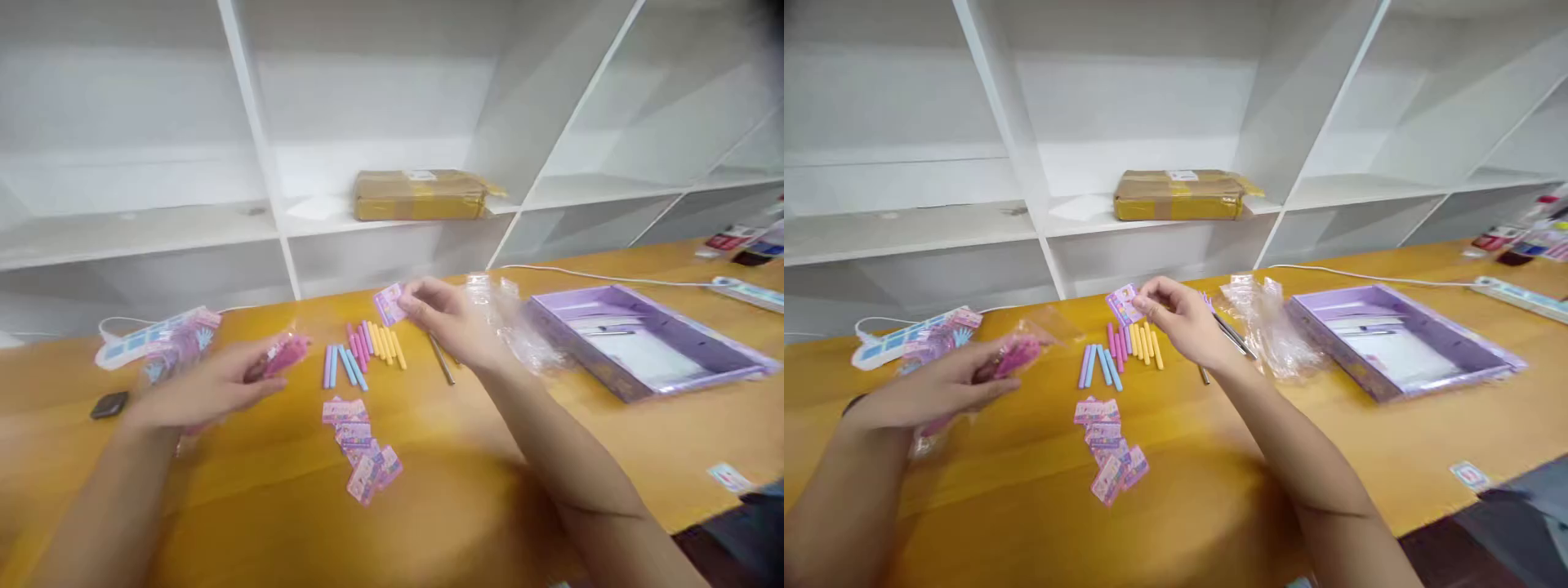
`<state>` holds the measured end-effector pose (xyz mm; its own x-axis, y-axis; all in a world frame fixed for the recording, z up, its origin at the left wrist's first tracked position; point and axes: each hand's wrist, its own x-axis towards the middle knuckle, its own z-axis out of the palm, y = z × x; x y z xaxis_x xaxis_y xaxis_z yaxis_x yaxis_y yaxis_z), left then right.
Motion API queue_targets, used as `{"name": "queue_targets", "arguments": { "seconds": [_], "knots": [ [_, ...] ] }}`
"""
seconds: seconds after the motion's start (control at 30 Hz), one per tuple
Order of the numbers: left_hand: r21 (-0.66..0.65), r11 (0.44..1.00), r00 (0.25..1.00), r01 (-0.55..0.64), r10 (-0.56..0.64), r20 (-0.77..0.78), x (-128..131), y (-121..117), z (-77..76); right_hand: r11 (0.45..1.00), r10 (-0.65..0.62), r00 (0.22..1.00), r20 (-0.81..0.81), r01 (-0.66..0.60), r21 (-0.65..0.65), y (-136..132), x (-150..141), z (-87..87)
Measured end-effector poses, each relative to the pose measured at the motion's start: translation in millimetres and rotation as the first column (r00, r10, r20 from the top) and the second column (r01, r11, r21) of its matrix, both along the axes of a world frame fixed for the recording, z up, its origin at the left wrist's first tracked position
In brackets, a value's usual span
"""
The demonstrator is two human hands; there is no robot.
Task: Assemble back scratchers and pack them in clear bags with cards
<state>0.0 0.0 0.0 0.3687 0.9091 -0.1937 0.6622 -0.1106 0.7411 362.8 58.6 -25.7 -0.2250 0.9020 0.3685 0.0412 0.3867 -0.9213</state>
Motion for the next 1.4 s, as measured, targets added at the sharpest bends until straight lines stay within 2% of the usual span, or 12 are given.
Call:
{"name": "queue_targets", "arguments": {
  "seconds": [0.1, 0.2, 0.27, 0.37, 0.47, 0.6, 0.67, 0.87, 0.97, 1.1, 1.23, 1.4],
  "knots": [
    [-0.076, 0.997, 0.993, -0.022, 0.031, 0.115, 1.8, 6.5, -0.4, 0.862, 0.479, 0.826, 0.297, -0.379, -0.335, 14.4, -8.1, -23.6],
    [-0.219, 0.973, 0.972, 0.067, -0.015, 0.233, 15.2, 12.7, -9.8, 0.776, 0.63, 0.607, 0.484, -0.472, -0.419, 17.1, -26.3, -45.1],
    [-0.284, 0.947, 0.954, 0.152, -0.065, 0.292, 28.3, 17.2, -21.7, 0.799, 0.598, 0.618, 0.51, -0.506, -0.324, 10.0, -41.9, -55.5],
    [-0.321, 0.906, 0.922, 0.276, -0.156, 0.353, 44.0, 24.6, -41.9, 0.839, 0.54, 0.791, 0.288, -0.48, -0.257, -8.3, -60.3, -61.9],
    [-0.336, 0.85, 0.873, 0.405, -0.25, 0.42, 50.6, 31.7, -56.0, 0.922, 0.358, 0.915, 0.185, -0.315, -0.227, -23.4, -64.8, -56.3],
    [-0.333, 0.757, 0.778, 0.562, -0.346, 0.525, 52.8, 38.5, -62.4, 0.997, 0.076, 0.995, 0.059, -0.077, 0.012, -26.5, -51.1, -36.5],
    [-0.33, 0.722, 0.744, 0.608, -0.373, 0.555, 52.8, 40.3, -64.4, 0.987, -0.118, 0.976, -0.182, 0.135, 0.082, -21.9, -38.7, -25.1],
    [-0.439, 0.581, 0.713, 0.686, -0.414, 0.566, 50.3, 39.1, -71.0, 0.96, -0.149, 0.923, -0.355, 0.221, 0.172, -4.3, 5.7, 7.2],
    [-0.431, 0.602, 0.72, 0.672, -0.395, 0.571, 52.4, 38.8, -71.2, 0.929, -0.213, 0.862, -0.461, 0.325, 0.178, -3.0, 17.0, 16.6],
    [-0.29, 0.743, 0.732, 0.603, -0.371, 0.571, 65.7, 38.9, -77.6, 0.995, -0.073, 0.915, -0.396, 0.095, 0.036, -9.7, 11.4, 14.7],
    [-0.157, 0.893, 0.825, 0.422, -0.306, 0.476, 91.3, 32.9, -102.7, 0.999, 0.0, 0.908, -0.419, -0.02, -0.043, -18.5, 0.3, 10.9],
    [-0.19, 0.865, 0.814, 0.465, -0.333, 0.477, 124.2, 10.4, -138.9, 0.999, 0.017, 0.915, -0.402, -0.032, -0.031, -26.7, -1.0, 12.8]
  ]
}}
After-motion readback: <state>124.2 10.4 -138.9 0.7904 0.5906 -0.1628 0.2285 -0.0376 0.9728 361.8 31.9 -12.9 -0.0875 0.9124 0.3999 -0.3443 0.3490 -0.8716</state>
